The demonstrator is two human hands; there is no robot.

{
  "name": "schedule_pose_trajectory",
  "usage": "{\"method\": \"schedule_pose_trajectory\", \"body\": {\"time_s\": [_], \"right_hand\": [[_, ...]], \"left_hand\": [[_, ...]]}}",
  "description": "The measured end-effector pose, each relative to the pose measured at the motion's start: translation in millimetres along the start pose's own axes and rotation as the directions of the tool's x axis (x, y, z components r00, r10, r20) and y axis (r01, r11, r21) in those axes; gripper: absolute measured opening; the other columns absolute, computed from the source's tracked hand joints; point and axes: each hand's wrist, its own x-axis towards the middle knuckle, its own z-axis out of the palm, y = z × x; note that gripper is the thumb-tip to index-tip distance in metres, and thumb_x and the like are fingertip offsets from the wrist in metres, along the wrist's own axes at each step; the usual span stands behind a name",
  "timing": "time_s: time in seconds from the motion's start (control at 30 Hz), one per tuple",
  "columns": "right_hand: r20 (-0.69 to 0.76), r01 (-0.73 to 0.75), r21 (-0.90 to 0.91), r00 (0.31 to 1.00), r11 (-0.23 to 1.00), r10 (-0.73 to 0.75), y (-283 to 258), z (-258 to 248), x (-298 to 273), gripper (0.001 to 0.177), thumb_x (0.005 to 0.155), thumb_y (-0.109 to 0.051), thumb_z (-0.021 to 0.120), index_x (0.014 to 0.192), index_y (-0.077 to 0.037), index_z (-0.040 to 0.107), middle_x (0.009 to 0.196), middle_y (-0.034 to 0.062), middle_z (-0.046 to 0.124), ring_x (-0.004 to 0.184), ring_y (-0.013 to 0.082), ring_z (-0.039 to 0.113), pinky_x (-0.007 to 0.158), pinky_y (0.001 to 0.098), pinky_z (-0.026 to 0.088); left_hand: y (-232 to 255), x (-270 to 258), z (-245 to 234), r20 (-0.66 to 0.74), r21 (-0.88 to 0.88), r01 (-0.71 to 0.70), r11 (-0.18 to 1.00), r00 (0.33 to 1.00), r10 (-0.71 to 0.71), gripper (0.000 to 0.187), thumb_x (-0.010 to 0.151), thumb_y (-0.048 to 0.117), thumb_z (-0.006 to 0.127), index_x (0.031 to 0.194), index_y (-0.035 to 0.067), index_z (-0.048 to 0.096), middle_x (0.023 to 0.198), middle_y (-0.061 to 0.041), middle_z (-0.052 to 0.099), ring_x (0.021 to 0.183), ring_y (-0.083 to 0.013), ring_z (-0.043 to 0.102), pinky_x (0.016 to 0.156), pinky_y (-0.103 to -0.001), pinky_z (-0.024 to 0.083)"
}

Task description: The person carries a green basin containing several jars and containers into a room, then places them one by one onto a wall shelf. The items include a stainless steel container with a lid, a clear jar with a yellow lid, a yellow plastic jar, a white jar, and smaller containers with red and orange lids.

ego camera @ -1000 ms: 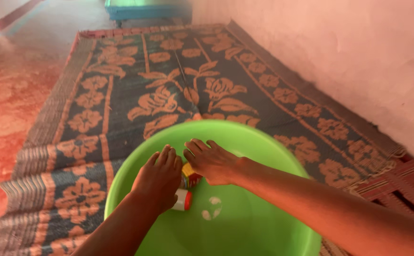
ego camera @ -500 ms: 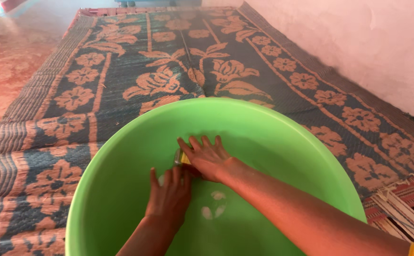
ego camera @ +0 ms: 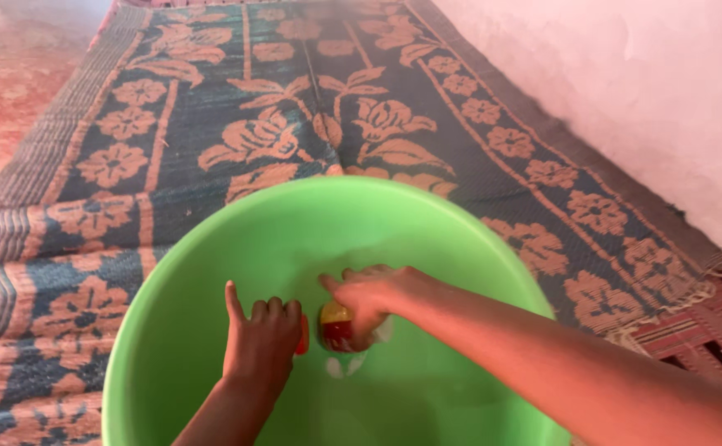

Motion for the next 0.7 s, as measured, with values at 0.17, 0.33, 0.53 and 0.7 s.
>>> {"method": "schedule_pose_trajectory", "body": {"time_s": [0.17, 0.33, 0.53, 0.7], "right_hand": [[-0.053, -0.040, 0.001, 0.998, 0.999, 0.040, 31.4, -22.7, -33.5, 0.115, 0.062, -0.048, 0.084, 0.148, 0.009, 0.033, 0.123, 0.0213, 0.062, 0.107, 0.0367, 0.068, 0.091, 0.0535, 0.054], [-0.238, -0.048, -0.004, 0.970, 0.999, 0.046, 58.5, -88.2, -84.2, 0.095, 0.070, -0.057, 0.075, 0.136, 0.004, 0.047, 0.117, 0.0224, 0.063, 0.102, 0.0346, 0.068, 0.082, 0.0465, 0.059], [-0.198, -0.008, 0.163, 0.979, 0.987, 0.041, 58.4, -164.9, -162.2, 0.078, 0.075, -0.056, 0.065, 0.128, -0.001, 0.058, 0.101, 0.0181, 0.074, 0.087, 0.0307, 0.073, 0.070, 0.0459, 0.058], [-0.125, -0.105, 0.060, 0.986, 0.993, 0.112, 41.2, -209.5, -221.6, 0.063, 0.070, -0.049, 0.068, 0.113, -0.004, 0.070, 0.094, 0.0167, 0.077, 0.081, 0.0308, 0.074, 0.068, 0.0460, 0.057]], "left_hand": [[-25.7, 14.6, -79.2, 0.010, -0.193, 0.084, 0.978, 0.996, -0.084, 0.086, 0.071, 0.051, 0.087, 0.130, 0.004, 0.045, 0.096, -0.008, 0.069, 0.098, -0.0258, 0.070, 0.110, -0.057, 0.040], [-51.9, 32.2, -164.4, 0.136, -0.452, 0.207, 0.867, 0.977, -0.163, 0.105, 0.076, 0.069, 0.076, 0.139, -0.004, 0.036, 0.083, -0.012, 0.074, 0.076, -0.0248, 0.076, 0.067, -0.038, 0.063], [-61.3, 48.2, -246.0, -0.064, -0.518, 0.074, 0.852, 0.990, -0.124, 0.090, 0.083, 0.075, 0.065, 0.126, -0.001, 0.044, 0.082, -0.013, 0.072, 0.073, -0.0283, 0.075, 0.059, -0.042, 0.060], [-61.6, 47.5, -310.5, -0.269, -0.365, -0.183, 0.913, 0.959, 0.085, 0.078, 0.089, 0.066, 0.065, 0.123, -0.002, 0.046, 0.082, -0.012, 0.073, 0.073, -0.0301, 0.075, 0.058, -0.043, 0.061]]}}
